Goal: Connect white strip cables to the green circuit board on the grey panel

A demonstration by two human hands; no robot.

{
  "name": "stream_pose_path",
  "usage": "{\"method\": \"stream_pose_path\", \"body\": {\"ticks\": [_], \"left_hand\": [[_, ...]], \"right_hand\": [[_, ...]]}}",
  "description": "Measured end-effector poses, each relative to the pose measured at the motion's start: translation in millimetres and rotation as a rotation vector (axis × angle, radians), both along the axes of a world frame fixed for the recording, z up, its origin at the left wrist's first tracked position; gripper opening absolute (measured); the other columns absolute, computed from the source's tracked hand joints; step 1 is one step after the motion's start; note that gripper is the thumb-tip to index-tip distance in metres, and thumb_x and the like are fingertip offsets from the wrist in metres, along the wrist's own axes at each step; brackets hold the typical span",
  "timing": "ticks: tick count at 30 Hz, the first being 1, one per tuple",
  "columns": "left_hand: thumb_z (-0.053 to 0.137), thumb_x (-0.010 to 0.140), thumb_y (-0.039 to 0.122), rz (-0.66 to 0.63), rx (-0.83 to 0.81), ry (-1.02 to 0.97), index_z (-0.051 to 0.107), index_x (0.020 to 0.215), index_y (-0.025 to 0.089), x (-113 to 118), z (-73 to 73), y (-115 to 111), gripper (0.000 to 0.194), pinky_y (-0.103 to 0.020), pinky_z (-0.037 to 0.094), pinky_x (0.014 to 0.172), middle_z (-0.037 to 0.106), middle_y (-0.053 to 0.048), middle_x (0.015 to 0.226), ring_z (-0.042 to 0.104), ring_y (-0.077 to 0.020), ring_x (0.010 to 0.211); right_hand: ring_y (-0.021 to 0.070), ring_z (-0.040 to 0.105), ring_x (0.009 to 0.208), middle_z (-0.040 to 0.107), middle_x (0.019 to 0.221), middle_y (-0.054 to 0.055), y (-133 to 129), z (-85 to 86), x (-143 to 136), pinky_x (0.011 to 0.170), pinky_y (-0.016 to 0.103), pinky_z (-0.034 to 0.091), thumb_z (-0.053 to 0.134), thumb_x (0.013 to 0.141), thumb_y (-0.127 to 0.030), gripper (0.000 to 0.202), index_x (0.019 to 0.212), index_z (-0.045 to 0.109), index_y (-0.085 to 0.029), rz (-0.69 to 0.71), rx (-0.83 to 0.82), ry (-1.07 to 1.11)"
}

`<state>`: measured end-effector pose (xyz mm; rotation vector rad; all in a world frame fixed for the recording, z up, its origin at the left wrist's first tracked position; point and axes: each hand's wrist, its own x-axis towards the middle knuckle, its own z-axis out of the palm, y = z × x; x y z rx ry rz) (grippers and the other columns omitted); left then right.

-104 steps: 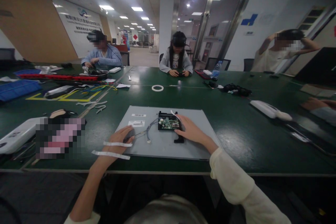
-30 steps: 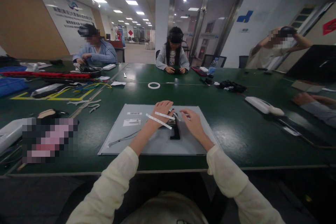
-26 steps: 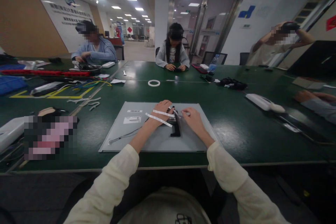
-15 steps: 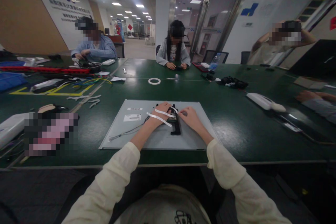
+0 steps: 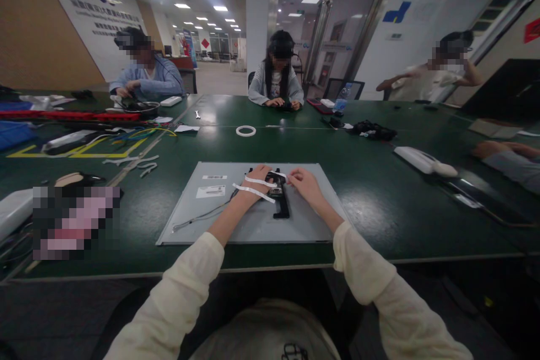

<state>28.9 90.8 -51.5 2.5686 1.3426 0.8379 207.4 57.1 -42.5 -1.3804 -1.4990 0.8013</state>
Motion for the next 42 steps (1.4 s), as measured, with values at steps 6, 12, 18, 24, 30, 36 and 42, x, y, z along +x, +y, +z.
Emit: {"method": "stream_pose_path", "body": {"ticks": [6,12,18,24,30,36,42], "left_hand": [[0.059,0.073,0.019,0.076,-0.059,-0.084,0.053,0.11,0.013,1.2,-0.9,0.4,0.038,-0.035,0.042,0.096,0.054,-0.011,0.114,0.053,-0.0221,0.109],[0.051,0.071,0.008,0.043,-0.054,-0.231,0.046,0.119,0.012,1.6,10.2,-4.5,0.049,-0.037,0.045,0.093,0.047,-0.014,0.124,0.055,-0.0209,0.105],[0.04,0.08,0.014,-0.057,-0.253,-0.643,0.053,0.106,0.015,3.0,34.8,-18.7,0.029,-0.034,0.049,0.083,0.065,-0.007,0.098,0.062,-0.0178,0.091],[0.037,0.084,0.035,-0.296,-0.724,-0.914,0.052,0.102,0.013,-2.5,56.7,-45.2,0.031,-0.023,0.049,0.055,0.068,-0.006,0.074,0.065,-0.0156,0.065],[0.049,0.081,0.04,-0.1,-0.523,-0.648,0.054,0.099,0.016,-8.6,46.5,-56.2,0.03,-0.017,0.038,0.039,0.058,0.004,0.055,0.051,-0.009,0.039],[0.045,0.084,0.026,0.033,-0.222,-0.204,0.055,0.105,0.02,-4.1,36.7,-80.4,0.024,-0.022,0.044,0.056,0.064,0.0,0.07,0.059,-0.0133,0.059],[0.043,0.086,0.025,0.142,-0.19,0.073,0.052,0.113,0.021,7.0,34.3,-104.2,0.029,-0.025,0.043,0.061,0.065,-0.002,0.077,0.062,-0.0179,0.071]], "right_hand": [[0.01,0.052,0.055,0.058,0.063,-0.003,-8.0,15.8,-2.5,0.055,0.022,0.041,0.061,0.067,-0.039,0.037,0.096,0.052,-0.019,0.051,-0.017,0.283],[0.0092,0.046,0.056,0.049,0.062,-0.005,-21.0,25.1,-0.7,0.053,0.02,0.037,0.058,0.069,-0.035,0.031,0.096,0.054,-0.021,0.135,-0.046,0.393],[0.0115,0.046,0.061,0.045,0.064,-0.003,-30.4,26.2,3.7,0.059,0.024,0.04,0.051,0.077,-0.036,0.028,0.101,0.055,-0.022,0.26,0.044,0.32],[0.0126,0.046,0.062,0.045,0.062,-0.003,-37.2,23.8,8.9,0.063,0.026,0.04,0.045,0.083,-0.033,0.024,0.099,0.058,-0.02,0.265,0.152,0.053],[0.0136,0.052,0.069,0.059,0.076,0.002,-49.7,22.4,14.9,0.065,0.025,0.038,0.043,0.086,-0.034,0.026,0.091,0.063,-0.017,0.242,0.2,-0.185],[0.0121,0.051,0.063,0.06,0.068,0.001,-54.7,16.5,13.7,0.058,0.022,0.035,0.05,0.084,-0.04,0.029,0.072,0.061,-0.015,0.179,0.219,-0.377],[0.0118,0.051,0.059,0.06,0.064,0.0,-63.1,9.9,10.1,0.058,0.022,0.032,0.053,0.083,-0.037,0.028,0.066,0.059,-0.016,0.133,0.16,-0.542]]}}
